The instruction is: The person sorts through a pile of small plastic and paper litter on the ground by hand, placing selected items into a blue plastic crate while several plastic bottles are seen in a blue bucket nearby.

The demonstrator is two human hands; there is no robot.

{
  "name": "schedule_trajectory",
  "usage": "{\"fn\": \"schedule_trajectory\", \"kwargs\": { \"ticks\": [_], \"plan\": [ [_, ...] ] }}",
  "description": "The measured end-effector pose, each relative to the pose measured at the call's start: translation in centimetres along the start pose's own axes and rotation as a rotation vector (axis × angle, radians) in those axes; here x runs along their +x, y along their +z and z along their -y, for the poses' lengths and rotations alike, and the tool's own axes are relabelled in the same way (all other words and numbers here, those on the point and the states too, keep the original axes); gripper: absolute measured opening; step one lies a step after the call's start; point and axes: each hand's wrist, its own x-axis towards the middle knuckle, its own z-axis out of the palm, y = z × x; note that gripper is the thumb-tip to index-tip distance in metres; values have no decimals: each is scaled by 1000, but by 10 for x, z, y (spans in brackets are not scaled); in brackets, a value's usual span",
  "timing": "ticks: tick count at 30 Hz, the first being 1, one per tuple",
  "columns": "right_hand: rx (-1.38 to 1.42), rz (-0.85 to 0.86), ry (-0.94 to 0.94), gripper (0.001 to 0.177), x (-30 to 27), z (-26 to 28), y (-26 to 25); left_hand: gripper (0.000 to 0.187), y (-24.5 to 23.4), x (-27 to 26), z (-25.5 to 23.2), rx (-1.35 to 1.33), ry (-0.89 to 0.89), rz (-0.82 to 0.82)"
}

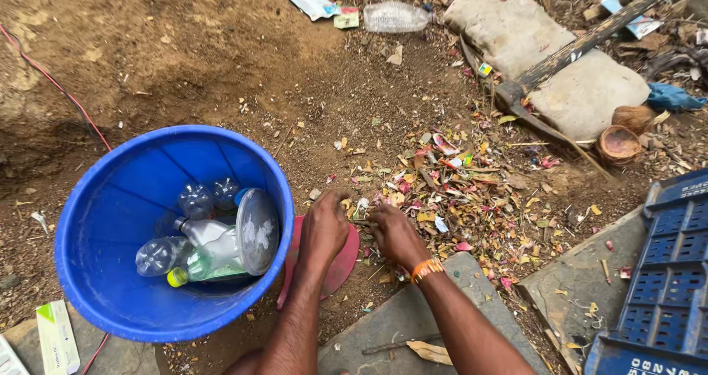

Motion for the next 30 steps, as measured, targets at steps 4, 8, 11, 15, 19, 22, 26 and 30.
{"fn": "schedule_trajectory", "kwargs": {
  "ticks": [4,8,11,15,19,22,26,30],
  "plan": [
    [-19,93,57,24,34,10,18,25,-13,3,-18,-43,22,-14],
    [-142,35,-160,21,65,1,41,23,-19,6,-29,-141,-65,-5],
    [-230,79,-258,22,73,-13,48,22,-20,7,-29,-175,-16,-57],
    [-355,215,-214,23,53,-20,34,21,-18,8,-27,-179,-22,-59],
    [-417,232,-284,32,17,-20,9,18,-12,9,-24,-181,-53,-36],
    [-392,225,-318,32,-17,-16,-4,17,-10,9,-21,-152,-2,-39],
    [-382,200,-281,39,-45,-5,-16,17,-5,8,-21,-178,-75,19],
    [-366,204,-107,73,-44,16,-16,18,-2,5,-20,-116,-44,21]
  ]
}}
